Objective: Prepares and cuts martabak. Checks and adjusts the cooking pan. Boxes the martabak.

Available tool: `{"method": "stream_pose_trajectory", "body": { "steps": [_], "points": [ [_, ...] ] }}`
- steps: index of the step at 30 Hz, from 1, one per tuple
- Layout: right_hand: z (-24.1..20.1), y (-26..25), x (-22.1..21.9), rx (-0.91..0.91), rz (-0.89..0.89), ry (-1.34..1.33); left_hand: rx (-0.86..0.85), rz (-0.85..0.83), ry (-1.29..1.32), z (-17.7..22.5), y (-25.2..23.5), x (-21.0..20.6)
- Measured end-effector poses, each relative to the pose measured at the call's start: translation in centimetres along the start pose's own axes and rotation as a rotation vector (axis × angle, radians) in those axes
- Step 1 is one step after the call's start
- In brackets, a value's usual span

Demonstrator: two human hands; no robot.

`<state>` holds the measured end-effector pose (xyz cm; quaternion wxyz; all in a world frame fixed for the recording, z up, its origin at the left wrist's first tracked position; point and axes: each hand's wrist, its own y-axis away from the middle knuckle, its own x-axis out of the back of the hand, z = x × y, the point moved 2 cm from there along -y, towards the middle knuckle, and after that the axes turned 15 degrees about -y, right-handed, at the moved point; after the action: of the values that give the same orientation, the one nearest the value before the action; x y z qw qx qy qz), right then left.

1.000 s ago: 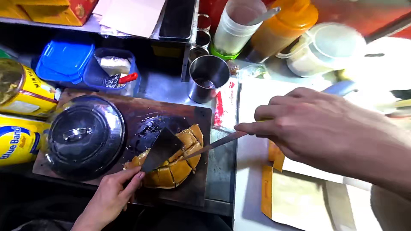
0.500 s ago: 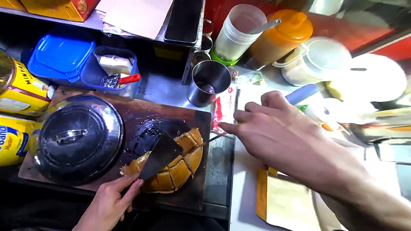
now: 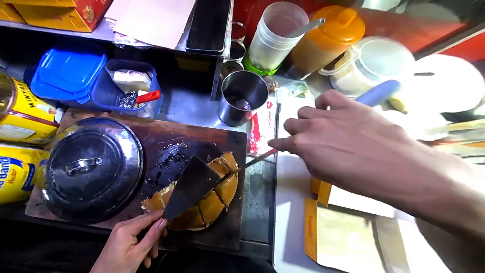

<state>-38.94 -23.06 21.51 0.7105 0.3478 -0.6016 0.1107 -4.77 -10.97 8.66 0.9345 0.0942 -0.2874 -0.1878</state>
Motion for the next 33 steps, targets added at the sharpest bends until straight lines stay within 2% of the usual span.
{"method": "stream_pose_trajectory", "body": {
  "steps": [2, 7, 14, 21, 28, 33],
  "points": [
    [0.6, 1.1, -0.4, 0.106, 0.036, -0.069, -0.013, 0.012, -0.015, -0.2, -0.4, -0.3],
    [-0.5, 0.1, -3.7, 0.159, 0.044, -0.188, -0.015, 0.001, -0.052, 0.1, -1.6, -0.6],
    [-3.1, -2.0, -6.5, 0.387, -0.028, -0.169, 0.055, -0.050, -0.241, 1.0, -1.9, -0.8],
    [-3.5, -2.3, -5.0, 0.336, -0.091, -0.169, 0.087, -0.058, -0.343, 1.8, -1.4, -0.6],
    [-1.3, 0.1, -1.1, 0.167, -0.044, 0.054, 0.124, -0.076, -0.301, 1.6, -1.2, -0.7],
    [-1.7, 0.6, -2.7, 0.279, -0.011, -0.018, 0.130, -0.057, -0.240, 1.3, -1.3, -1.0]
  ]
}}
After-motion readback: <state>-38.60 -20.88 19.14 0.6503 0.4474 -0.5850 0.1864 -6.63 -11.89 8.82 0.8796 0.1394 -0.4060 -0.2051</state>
